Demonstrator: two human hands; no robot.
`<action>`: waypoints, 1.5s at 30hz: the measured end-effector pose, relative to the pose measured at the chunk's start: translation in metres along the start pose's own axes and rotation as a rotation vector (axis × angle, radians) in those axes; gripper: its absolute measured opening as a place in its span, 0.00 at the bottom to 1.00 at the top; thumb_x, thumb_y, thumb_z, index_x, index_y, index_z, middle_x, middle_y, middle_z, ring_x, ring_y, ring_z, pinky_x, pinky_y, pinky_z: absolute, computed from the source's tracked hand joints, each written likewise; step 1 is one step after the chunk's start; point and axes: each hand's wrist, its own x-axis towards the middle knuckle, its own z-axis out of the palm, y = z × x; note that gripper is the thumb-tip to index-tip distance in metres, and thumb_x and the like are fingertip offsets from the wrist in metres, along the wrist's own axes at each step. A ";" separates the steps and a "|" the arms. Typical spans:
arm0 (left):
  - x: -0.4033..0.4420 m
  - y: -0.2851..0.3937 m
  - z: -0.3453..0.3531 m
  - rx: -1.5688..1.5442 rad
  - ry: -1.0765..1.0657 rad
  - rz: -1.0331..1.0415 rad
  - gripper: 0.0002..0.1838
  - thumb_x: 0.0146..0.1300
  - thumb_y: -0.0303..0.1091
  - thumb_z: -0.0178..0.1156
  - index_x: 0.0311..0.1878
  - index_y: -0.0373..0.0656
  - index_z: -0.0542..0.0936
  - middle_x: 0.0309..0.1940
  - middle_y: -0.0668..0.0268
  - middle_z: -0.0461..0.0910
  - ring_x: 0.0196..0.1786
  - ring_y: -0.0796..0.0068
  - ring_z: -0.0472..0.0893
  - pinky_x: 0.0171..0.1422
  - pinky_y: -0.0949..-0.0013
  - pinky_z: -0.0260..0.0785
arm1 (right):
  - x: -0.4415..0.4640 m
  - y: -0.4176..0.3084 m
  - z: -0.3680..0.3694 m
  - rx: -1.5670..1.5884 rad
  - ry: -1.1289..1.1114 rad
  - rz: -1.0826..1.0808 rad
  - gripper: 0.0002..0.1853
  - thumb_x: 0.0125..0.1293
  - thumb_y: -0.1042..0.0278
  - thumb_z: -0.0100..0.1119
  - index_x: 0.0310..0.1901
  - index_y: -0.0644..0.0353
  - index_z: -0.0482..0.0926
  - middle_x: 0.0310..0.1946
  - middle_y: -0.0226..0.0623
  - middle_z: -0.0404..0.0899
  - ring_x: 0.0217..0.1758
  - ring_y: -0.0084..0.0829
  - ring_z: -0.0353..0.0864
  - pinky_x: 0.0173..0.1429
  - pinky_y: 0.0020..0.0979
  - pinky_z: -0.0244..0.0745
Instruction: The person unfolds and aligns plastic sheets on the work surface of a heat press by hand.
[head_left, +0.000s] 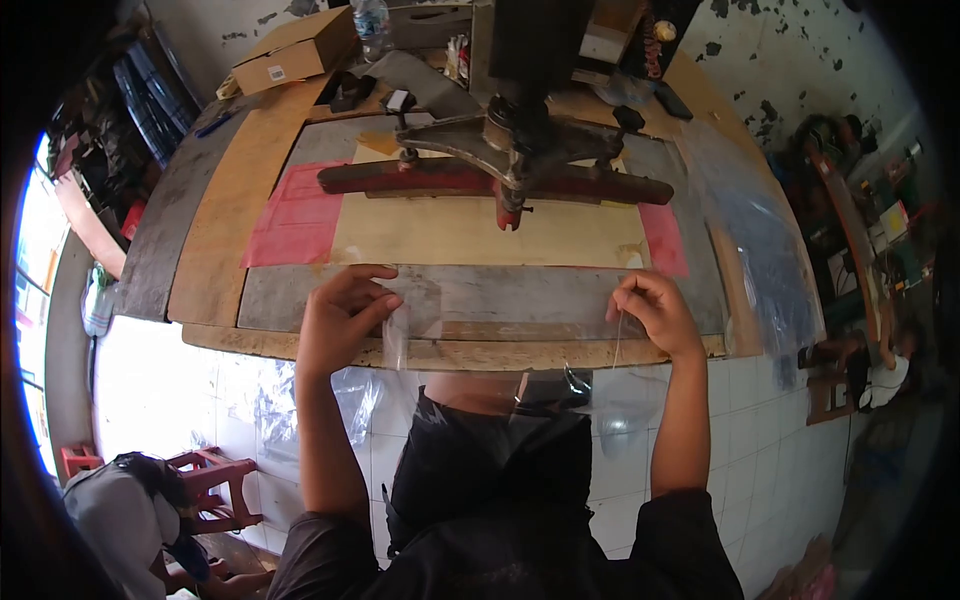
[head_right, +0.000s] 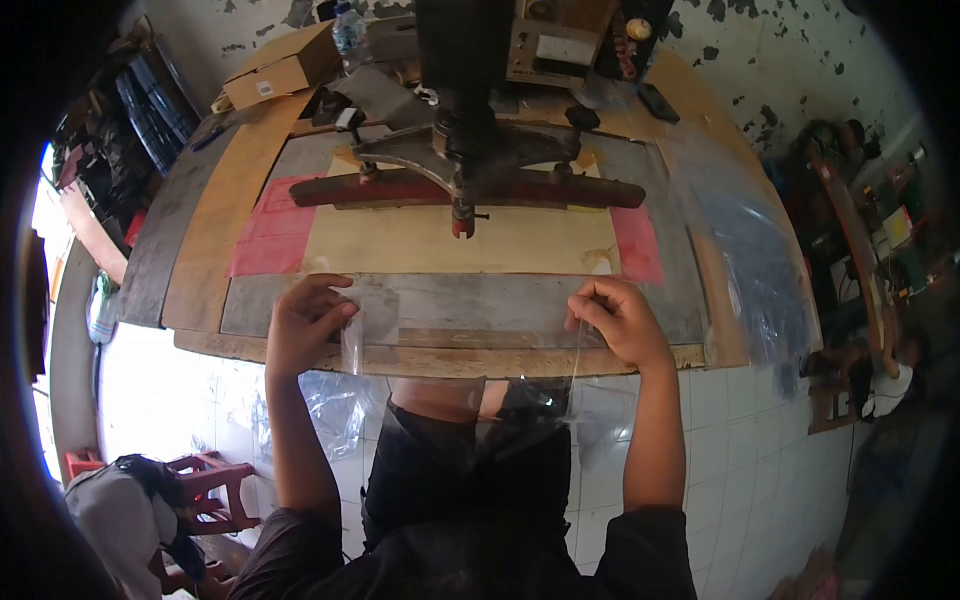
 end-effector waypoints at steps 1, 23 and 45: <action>0.000 0.001 0.001 0.004 0.012 -0.005 0.18 0.69 0.25 0.75 0.60 0.39 0.85 0.38 0.68 0.91 0.38 0.85 0.86 0.40 0.78 0.77 | 0.000 0.000 0.000 0.005 0.008 0.010 0.09 0.75 0.71 0.66 0.35 0.63 0.81 0.32 0.33 0.87 0.37 0.21 0.83 0.45 0.27 0.75; 0.001 -0.003 0.000 -0.011 0.044 -0.032 0.14 0.68 0.21 0.74 0.55 0.36 0.86 0.33 0.71 0.88 0.34 0.89 0.83 0.36 0.80 0.73 | -0.008 -0.004 0.005 0.058 0.005 0.098 0.09 0.78 0.66 0.64 0.40 0.61 0.81 0.35 0.26 0.84 0.35 0.14 0.73 0.41 0.23 0.68; 0.001 -0.004 0.000 -0.059 0.041 -0.006 0.14 0.68 0.21 0.73 0.55 0.36 0.85 0.31 0.72 0.87 0.32 0.91 0.80 0.34 0.81 0.68 | -0.022 0.007 0.038 0.094 0.348 -0.085 0.06 0.74 0.72 0.66 0.39 0.63 0.80 0.35 0.29 0.85 0.40 0.19 0.80 0.50 0.26 0.74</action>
